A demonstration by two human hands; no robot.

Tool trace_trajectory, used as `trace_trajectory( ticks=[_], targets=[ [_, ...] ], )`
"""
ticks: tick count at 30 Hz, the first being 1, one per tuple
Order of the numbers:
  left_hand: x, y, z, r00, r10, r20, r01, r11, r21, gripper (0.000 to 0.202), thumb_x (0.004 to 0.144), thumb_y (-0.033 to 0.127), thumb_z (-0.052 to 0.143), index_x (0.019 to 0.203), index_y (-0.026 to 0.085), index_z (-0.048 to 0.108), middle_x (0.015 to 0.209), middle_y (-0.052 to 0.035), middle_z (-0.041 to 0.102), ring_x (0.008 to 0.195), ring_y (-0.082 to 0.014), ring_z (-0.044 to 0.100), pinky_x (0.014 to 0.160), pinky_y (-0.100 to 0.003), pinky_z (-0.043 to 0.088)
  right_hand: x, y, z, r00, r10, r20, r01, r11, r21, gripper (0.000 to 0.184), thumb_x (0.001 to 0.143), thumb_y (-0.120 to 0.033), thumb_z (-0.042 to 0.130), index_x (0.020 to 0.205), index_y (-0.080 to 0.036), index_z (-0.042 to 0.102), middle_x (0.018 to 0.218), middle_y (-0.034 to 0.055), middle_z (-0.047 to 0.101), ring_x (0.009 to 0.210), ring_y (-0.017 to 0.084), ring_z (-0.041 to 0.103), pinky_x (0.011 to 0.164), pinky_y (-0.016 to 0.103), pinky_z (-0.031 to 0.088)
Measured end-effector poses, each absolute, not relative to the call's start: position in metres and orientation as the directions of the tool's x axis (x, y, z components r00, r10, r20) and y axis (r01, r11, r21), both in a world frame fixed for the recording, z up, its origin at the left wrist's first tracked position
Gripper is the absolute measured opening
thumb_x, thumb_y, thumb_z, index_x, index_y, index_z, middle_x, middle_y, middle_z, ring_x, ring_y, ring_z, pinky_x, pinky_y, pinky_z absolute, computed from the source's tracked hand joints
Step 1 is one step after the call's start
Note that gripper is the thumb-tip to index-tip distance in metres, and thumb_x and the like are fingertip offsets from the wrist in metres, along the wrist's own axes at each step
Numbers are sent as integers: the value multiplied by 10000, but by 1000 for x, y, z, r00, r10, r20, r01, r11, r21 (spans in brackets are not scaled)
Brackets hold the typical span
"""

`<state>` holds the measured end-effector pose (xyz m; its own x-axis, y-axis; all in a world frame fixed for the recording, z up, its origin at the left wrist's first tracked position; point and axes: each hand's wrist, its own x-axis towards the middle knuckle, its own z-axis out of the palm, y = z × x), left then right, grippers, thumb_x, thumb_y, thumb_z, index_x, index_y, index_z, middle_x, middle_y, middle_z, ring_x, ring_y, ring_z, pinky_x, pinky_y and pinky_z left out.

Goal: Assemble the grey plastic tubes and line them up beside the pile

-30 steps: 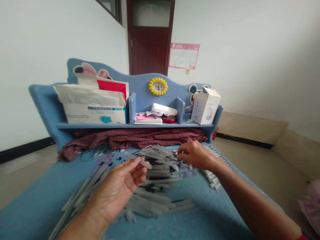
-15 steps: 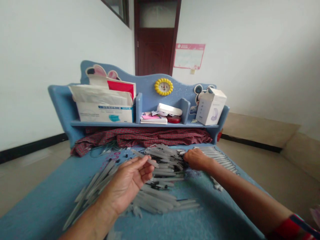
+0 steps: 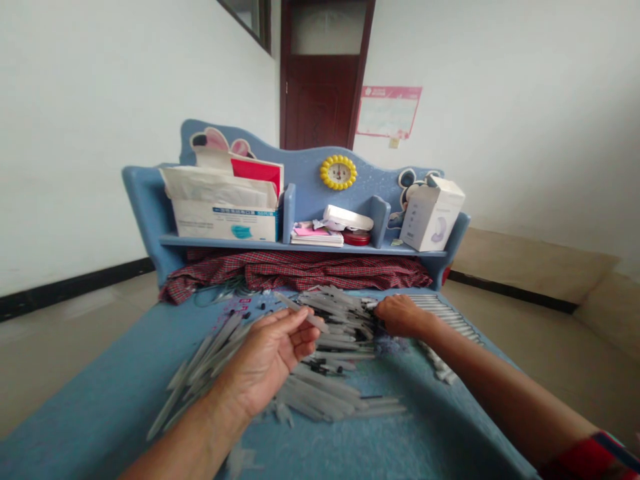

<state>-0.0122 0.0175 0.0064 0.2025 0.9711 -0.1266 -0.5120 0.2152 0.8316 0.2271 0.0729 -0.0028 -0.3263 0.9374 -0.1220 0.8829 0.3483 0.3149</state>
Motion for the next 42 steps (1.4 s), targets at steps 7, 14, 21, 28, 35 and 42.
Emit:
trace_trajectory(
  ticks=[7, 14, 21, 28, 35, 42],
  targets=[
    [-13, 19, 2, 229, 967, -113, -526, 221, 821, 59, 794, 93, 562, 768, 94, 615, 689, -65, 674, 548, -104, 620, 504, -199, 514, 217, 53, 2, -456, 878, 147, 806, 477, -350, 98, 736, -161, 498, 818, -147, 548, 639, 12, 634, 536, 114, 592, 473, 184, 415],
    [-13, 19, -1, 212, 970, -120, -549, 220, 807, 43, 792, 98, 565, 770, 106, 601, 621, -39, 651, 523, -108, 617, 486, -198, 504, 175, 23, 10, -496, 828, 263, -114, 238, -965, 181, 655, -190, 672, 729, -143, 514, 632, 28, 668, 412, 123, 591, 394, 199, 437],
    [-14, 18, 1, 214, 970, -118, -567, 221, 793, 25, 778, 103, 582, 769, 107, 605, 613, -35, 651, 519, -112, 620, 486, -198, 499, 163, 21, 4, -497, 805, 324, -302, 189, -934, 165, 693, -182, 686, 765, -141, 544, 659, 38, 688, 411, 137, 612, 393, 203, 458],
    [-14, 17, 0, 218, 970, -111, -584, 221, 781, 49, 786, 112, 578, 758, 100, 616, 616, -39, 657, 518, -107, 619, 499, -204, 509, 162, 22, -7, -498, 802, 331, -333, 176, -926, 141, 709, -182, 679, 763, -134, 557, 757, 62, 698, 428, 139, 620, 390, 214, 464],
    [-15, 17, -1, 242, 965, -96, -588, 225, 777, 54, 792, 107, 567, 771, 102, 616, 633, -39, 669, 525, -105, 622, 502, -203, 507, 166, 22, -11, -448, 839, 310, -253, 214, -943, 131, 698, -192, 692, 736, -123, 588, 631, 22, 660, 389, 112, 587, 370, 187, 433],
    [-14, 17, -2, 230, 969, -94, -576, 213, 789, 41, 787, 106, 573, 777, 102, 613, 611, -31, 654, 532, -109, 623, 501, -203, 502, 165, 19, -11, -433, 863, 260, -223, 177, -959, 316, 642, -221, 740, 864, -158, 524, 595, -20, 636, 345, 111, 554, 320, 186, 422]
  ],
)
